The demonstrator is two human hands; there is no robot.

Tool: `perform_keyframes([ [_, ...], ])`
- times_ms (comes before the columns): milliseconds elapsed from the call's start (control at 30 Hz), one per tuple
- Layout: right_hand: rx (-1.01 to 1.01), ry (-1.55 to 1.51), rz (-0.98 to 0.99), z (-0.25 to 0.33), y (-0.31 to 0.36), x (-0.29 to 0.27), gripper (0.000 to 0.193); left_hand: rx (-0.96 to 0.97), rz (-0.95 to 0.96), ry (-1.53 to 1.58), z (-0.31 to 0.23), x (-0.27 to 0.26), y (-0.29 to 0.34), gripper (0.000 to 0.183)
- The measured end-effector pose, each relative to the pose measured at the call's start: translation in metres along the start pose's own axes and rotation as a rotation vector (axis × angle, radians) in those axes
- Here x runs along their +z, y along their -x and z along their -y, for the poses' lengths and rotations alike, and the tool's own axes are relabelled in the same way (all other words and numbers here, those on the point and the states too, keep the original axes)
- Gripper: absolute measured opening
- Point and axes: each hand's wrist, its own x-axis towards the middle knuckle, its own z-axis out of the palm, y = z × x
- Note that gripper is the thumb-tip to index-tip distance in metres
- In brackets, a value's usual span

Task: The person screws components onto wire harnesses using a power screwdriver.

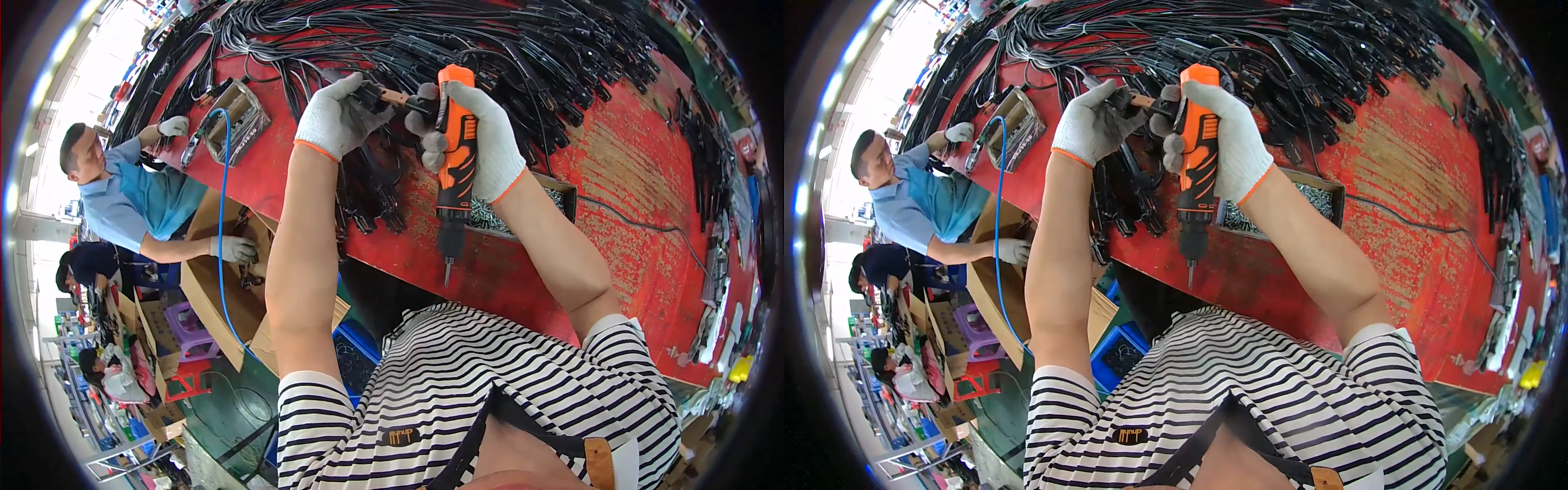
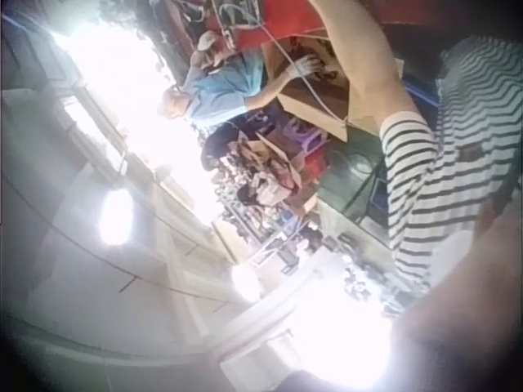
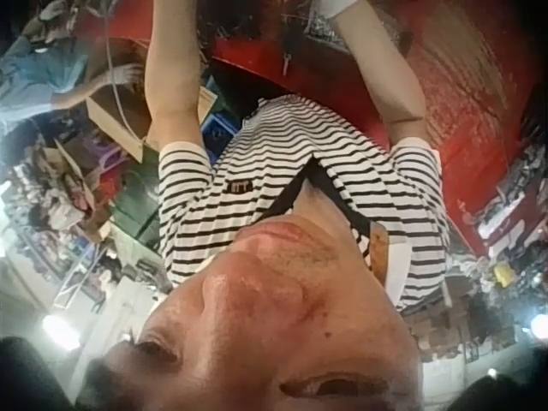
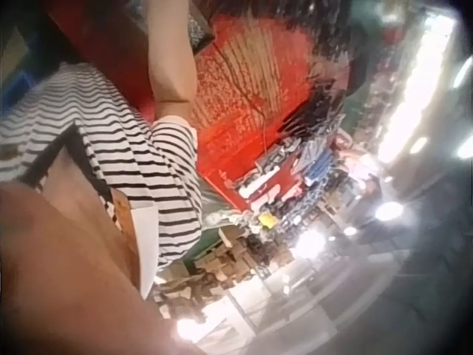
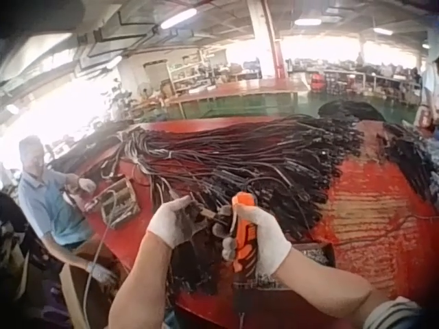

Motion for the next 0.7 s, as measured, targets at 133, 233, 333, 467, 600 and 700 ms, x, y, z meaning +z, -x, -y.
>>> perform_keyframes([
  [133, -0.021, -0.017, -0.026, -0.008, 0.0, 0.011, 0.035, 0.059, -0.054, 0.051, -0.003, -0.006, -0.007, 0.019],
  [233, -0.003, -0.057, 0.022, -0.008, -0.002, 0.01, 0.033, 0.108, -0.252, 0.175, -0.008, -0.016, -0.018, 0.022],
  [333, 0.009, -0.044, 0.046, -0.01, 0.0, 0.009, 0.03, 0.132, -0.367, 0.124, -0.005, -0.015, -0.021, 0.029],
  [467, 0.033, 0.035, 0.01, -0.013, 0.007, 0.009, 0.03, 0.07, -0.496, 0.145, 0.003, -0.003, -0.021, 0.03],
  [600, 0.044, 0.085, -0.071, -0.016, 0.01, 0.015, 0.03, 0.072, -0.431, 0.127, 0.015, 0.005, -0.014, 0.026],
  [700, 0.015, 0.123, -0.063, -0.017, 0.008, 0.014, 0.031, -0.034, -0.131, 0.069, 0.018, -0.006, -0.008, 0.021],
])
